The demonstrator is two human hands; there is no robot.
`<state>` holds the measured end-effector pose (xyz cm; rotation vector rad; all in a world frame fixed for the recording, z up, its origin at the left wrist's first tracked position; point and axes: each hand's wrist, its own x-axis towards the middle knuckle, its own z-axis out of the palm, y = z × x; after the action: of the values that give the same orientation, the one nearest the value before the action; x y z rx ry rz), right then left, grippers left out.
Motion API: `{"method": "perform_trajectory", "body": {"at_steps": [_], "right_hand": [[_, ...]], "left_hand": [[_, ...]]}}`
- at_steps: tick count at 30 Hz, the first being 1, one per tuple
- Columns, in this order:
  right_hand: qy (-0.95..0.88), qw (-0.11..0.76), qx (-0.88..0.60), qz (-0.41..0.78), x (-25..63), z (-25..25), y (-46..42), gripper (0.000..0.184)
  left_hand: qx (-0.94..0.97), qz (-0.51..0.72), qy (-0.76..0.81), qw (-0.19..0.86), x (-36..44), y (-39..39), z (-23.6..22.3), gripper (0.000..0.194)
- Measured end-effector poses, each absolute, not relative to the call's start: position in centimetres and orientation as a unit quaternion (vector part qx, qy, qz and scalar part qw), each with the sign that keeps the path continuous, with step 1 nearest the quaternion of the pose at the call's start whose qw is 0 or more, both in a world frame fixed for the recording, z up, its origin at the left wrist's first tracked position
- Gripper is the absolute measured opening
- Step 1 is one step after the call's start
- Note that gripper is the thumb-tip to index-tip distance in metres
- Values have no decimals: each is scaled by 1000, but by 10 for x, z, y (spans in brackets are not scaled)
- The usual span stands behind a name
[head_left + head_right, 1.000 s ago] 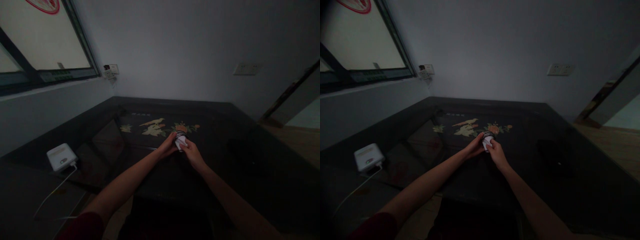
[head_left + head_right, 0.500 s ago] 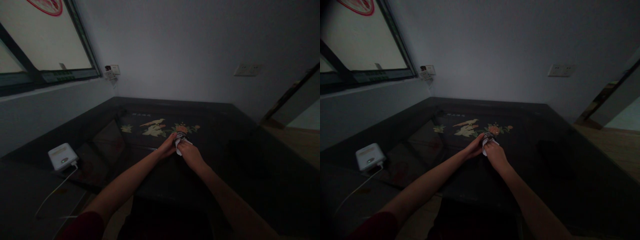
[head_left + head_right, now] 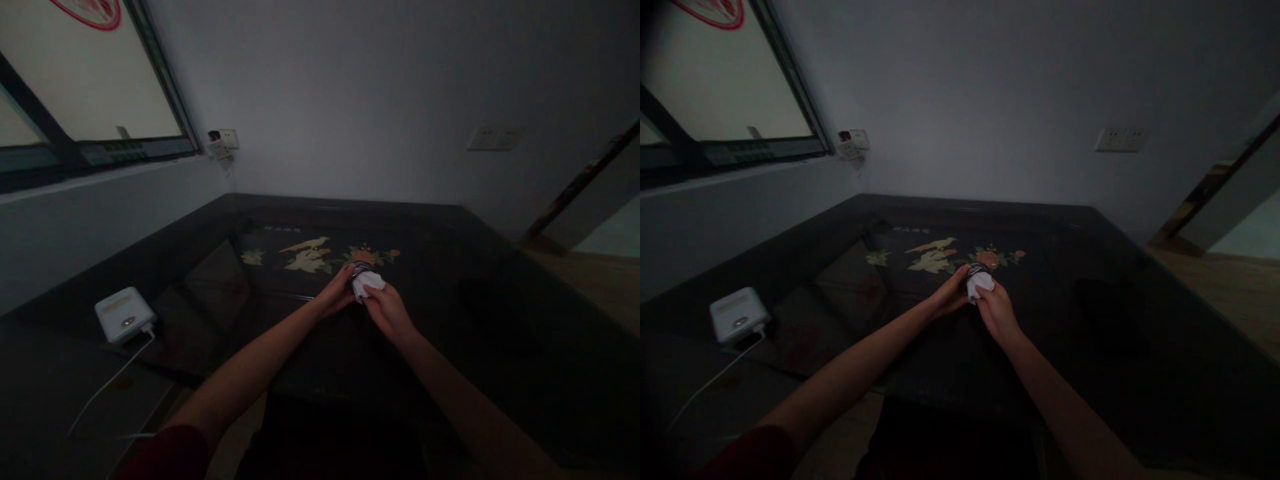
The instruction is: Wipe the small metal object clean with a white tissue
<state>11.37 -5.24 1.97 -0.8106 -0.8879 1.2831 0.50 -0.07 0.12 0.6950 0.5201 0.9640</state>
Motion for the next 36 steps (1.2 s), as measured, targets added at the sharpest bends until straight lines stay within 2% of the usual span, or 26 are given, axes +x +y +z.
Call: {"method": "perform_trajectory", "body": {"at_steps": [3,5,10,16,20,23,26,29,33,36], "right_hand": [[-363,651,-353,565,111,21,-54,27],[-418,620,-398,531,115,21,-54,27],[-682,411,-520,308,128,24,-55,14],[-818,167,-544,83,131,37,-62,25],[-846,97,-523,-33,127,40,-62,29],[-843,73,-527,-78,124,40,-62,28],[-831,93,-546,-55,123,39,-64,29],[-799,169,-574,55,125,36,-65,34],[-714,357,-528,289,129,28,-59,26],[-548,529,-443,473,126,21,-52,20]], "left_hand": [[325,445,239,800,6,0,1,30],[323,444,242,800,5,-1,1,30],[328,444,248,796,3,-1,1,30],[325,443,245,799,4,4,-6,31],[332,444,232,799,5,3,-4,30],[333,443,237,798,5,1,-2,29],[338,436,236,800,5,1,-1,29],[342,440,235,797,6,1,-1,30],[345,440,244,793,4,-1,0,28],[323,449,252,794,5,-2,2,25]]}}
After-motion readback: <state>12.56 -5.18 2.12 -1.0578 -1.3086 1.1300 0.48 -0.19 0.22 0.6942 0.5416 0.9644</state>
